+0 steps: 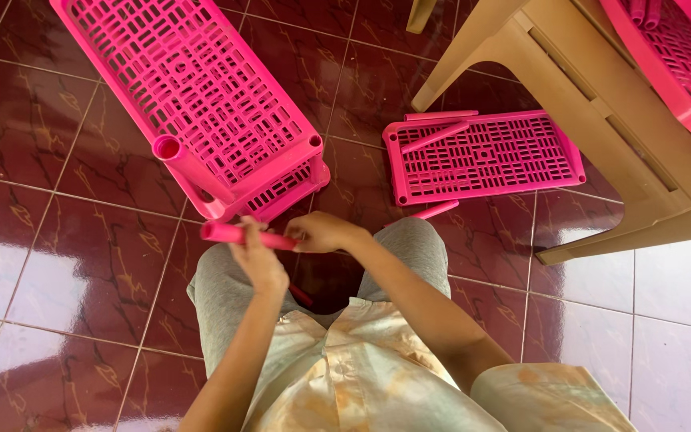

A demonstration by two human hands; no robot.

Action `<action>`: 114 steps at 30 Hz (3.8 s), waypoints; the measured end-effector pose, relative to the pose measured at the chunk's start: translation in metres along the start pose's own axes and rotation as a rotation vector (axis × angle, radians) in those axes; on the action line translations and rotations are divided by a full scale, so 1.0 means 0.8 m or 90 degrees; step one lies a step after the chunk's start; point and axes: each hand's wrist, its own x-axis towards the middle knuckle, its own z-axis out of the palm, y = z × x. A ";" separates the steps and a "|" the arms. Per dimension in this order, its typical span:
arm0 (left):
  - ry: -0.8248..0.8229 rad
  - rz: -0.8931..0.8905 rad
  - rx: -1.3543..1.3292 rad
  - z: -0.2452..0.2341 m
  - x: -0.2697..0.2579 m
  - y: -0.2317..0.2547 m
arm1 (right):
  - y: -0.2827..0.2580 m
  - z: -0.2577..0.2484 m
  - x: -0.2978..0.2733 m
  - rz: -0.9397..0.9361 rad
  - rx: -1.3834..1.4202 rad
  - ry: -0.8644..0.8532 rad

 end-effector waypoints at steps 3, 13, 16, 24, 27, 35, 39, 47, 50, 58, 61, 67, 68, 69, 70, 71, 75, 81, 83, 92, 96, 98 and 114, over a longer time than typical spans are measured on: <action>-0.148 0.038 0.051 0.029 -0.025 -0.003 | 0.025 -0.023 -0.037 -0.018 0.086 -0.002; -0.551 0.508 0.728 0.120 0.030 0.042 | 0.054 -0.060 -0.091 0.088 0.372 0.301; -0.454 0.602 1.066 0.115 0.073 0.045 | 0.061 -0.090 -0.077 0.005 0.492 0.454; -0.385 0.703 0.878 0.087 0.093 0.015 | 0.061 -0.132 -0.031 -0.046 0.590 0.551; -0.361 0.719 0.863 0.080 0.089 0.022 | 0.065 -0.128 -0.007 -0.071 0.533 0.575; -0.340 0.725 0.849 0.066 0.077 0.035 | 0.070 -0.118 0.009 -0.047 0.498 0.479; -0.332 0.716 0.860 0.067 0.075 0.034 | 0.063 -0.120 0.003 -0.044 0.478 0.455; -0.319 0.716 0.869 0.069 0.073 0.033 | 0.030 -0.131 -0.005 -0.082 0.375 0.392; -0.320 0.717 0.875 0.069 0.073 0.032 | 0.015 -0.141 -0.006 -0.079 0.323 0.384; -0.312 0.711 0.867 0.071 0.072 0.032 | -0.029 -0.169 -0.007 -0.031 0.086 0.328; -0.312 0.707 0.880 0.070 0.072 0.032 | -0.036 -0.178 -0.005 -0.033 0.041 0.295; -0.313 0.711 0.880 0.070 0.073 0.032 | -0.027 -0.206 0.004 -0.106 -0.006 0.222; -0.315 0.711 0.877 0.069 0.073 0.032 | -0.025 -0.207 0.005 -0.110 0.004 0.215; -0.313 0.713 0.878 0.069 0.073 0.032 | -0.024 -0.207 0.003 -0.115 0.019 0.223; -0.311 0.714 0.878 0.069 0.073 0.031 | -0.023 -0.207 0.001 -0.121 0.033 0.231; -0.308 0.715 0.879 0.069 0.073 0.031 | -0.022 -0.206 0.000 -0.127 0.048 0.238; -0.295 0.726 0.882 0.072 0.072 0.031 | -0.022 -0.197 -0.005 -0.083 0.064 0.257; -0.266 0.679 0.879 0.087 0.069 0.035 | -0.030 -0.177 0.008 0.001 0.054 0.363; -0.249 0.653 0.887 0.096 0.070 0.037 | -0.031 -0.175 0.007 0.048 0.078 0.390; -0.436 0.561 0.721 0.141 0.104 0.042 | -0.042 -0.191 0.010 0.045 -0.103 0.299; -0.429 0.518 0.681 0.144 0.112 0.040 | -0.047 -0.186 0.011 0.034 -0.092 0.333; -0.418 0.508 0.658 0.143 0.112 0.037 | -0.053 -0.177 0.009 0.027 -0.108 0.380; -0.440 0.486 0.627 0.147 0.105 0.051 | -0.051 -0.184 0.046 -0.171 0.508 0.272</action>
